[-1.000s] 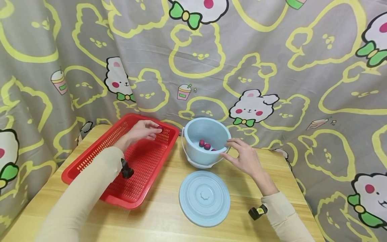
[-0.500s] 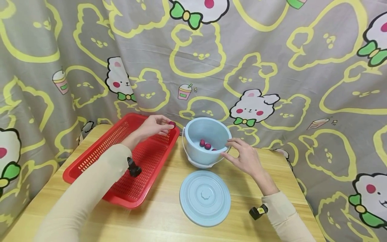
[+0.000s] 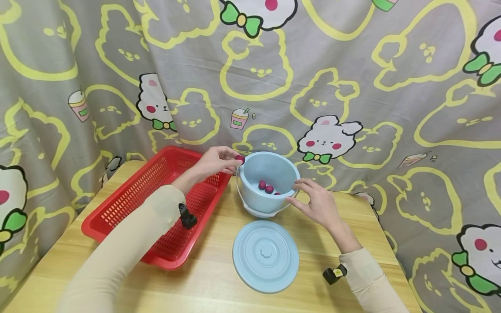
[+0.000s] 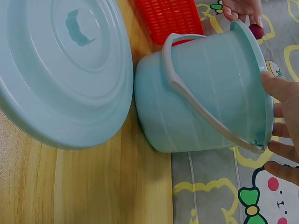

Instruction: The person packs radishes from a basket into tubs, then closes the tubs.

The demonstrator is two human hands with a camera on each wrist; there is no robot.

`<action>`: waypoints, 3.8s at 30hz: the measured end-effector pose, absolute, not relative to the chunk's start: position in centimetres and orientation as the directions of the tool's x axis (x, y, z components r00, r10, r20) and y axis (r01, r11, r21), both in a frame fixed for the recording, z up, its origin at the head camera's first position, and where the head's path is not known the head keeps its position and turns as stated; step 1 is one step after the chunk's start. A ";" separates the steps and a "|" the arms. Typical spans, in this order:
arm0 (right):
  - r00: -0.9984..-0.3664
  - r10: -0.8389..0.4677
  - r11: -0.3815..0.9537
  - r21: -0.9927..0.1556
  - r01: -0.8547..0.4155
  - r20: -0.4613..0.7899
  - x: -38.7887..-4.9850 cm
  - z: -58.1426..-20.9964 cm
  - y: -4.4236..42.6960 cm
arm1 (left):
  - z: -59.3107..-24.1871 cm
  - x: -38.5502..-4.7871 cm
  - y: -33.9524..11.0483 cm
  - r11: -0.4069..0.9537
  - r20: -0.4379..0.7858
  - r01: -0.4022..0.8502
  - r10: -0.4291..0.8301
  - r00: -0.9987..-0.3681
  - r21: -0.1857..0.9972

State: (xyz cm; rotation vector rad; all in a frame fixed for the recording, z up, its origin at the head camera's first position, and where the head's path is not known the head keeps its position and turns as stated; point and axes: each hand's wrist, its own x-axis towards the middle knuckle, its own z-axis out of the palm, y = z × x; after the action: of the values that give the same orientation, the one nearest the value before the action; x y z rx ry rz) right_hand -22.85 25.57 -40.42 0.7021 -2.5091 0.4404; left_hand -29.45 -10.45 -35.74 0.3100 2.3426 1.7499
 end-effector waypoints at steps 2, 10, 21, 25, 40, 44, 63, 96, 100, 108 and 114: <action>-0.744 -0.394 0.815 -0.170 -0.555 0.539 -22.9 -40.4 25.6 | -35.5 -29.4 -9.9 0.268 -0.028 0.054 0.294 -0.955 0.962; -0.748 -0.389 0.815 -0.176 -0.551 0.538 -22.9 -40.5 25.5 | -35.0 -29.4 -8.0 0.249 -0.017 0.067 0.321 -0.947 0.966; -0.759 -0.386 0.821 -0.179 -0.542 0.524 -22.7 -40.3 25.5 | -35.5 -30.0 -5.6 0.253 -0.033 0.058 0.340 -0.940 0.966; -0.755 -0.389 0.820 -0.175 -0.545 0.528 -22.8 -40.4 25.5 | -35.4 -30.0 -4.7 0.286 -0.034 0.073 0.353 -0.935 0.956; -0.750 -0.399 0.816 -0.169 -0.553 0.528 -22.8 -40.3 25.5 | -35.8 -30.7 -1.9 0.371 -0.075 0.098 0.425 -0.902 0.924; -0.749 -0.395 0.817 -0.170 -0.551 0.531 -22.8 -40.4 25.5 | -35.7 -30.6 -1.6 0.403 -0.087 0.109 0.438 -0.895 0.909; -0.742 -0.393 0.817 -0.163 -0.553 0.543 -22.8 -40.5 25.6 | -35.4 -29.4 -1.2 0.367 -0.053 0.121 0.430 -0.901 0.922; -0.682 -0.481 0.770 -0.106 -0.629 0.552 -20.3 -40.2 26.4 | -34.5 -17.6 -2.0 0.361 0.396 0.542 0.405 -0.824 0.759; -0.652 -0.500 0.754 -0.083 -0.651 0.570 -19.4 -40.4 26.8 | -35.6 -16.4 -2.5 0.405 0.418 0.579 0.422 -0.805 0.708; -0.606 -0.557 0.732 -0.009 -0.682 0.568 -17.7 -41.0 27.7 | -38.1 -14.5 -3.2 0.473 0.391 0.553 0.402 -0.828 0.686; -0.639 -0.572 0.741 -0.009 -0.672 0.514 -16.7 -42.0 28.3 | -40.3 -13.1 -3.5 0.535 0.306 0.476 0.378 -0.874 0.698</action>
State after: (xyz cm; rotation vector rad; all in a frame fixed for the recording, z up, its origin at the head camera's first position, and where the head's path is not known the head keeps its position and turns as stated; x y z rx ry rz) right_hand -16.71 28.28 -41.97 0.9426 -2.4525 0.2732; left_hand -13.09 -3.52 -40.32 0.7969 2.8540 1.3580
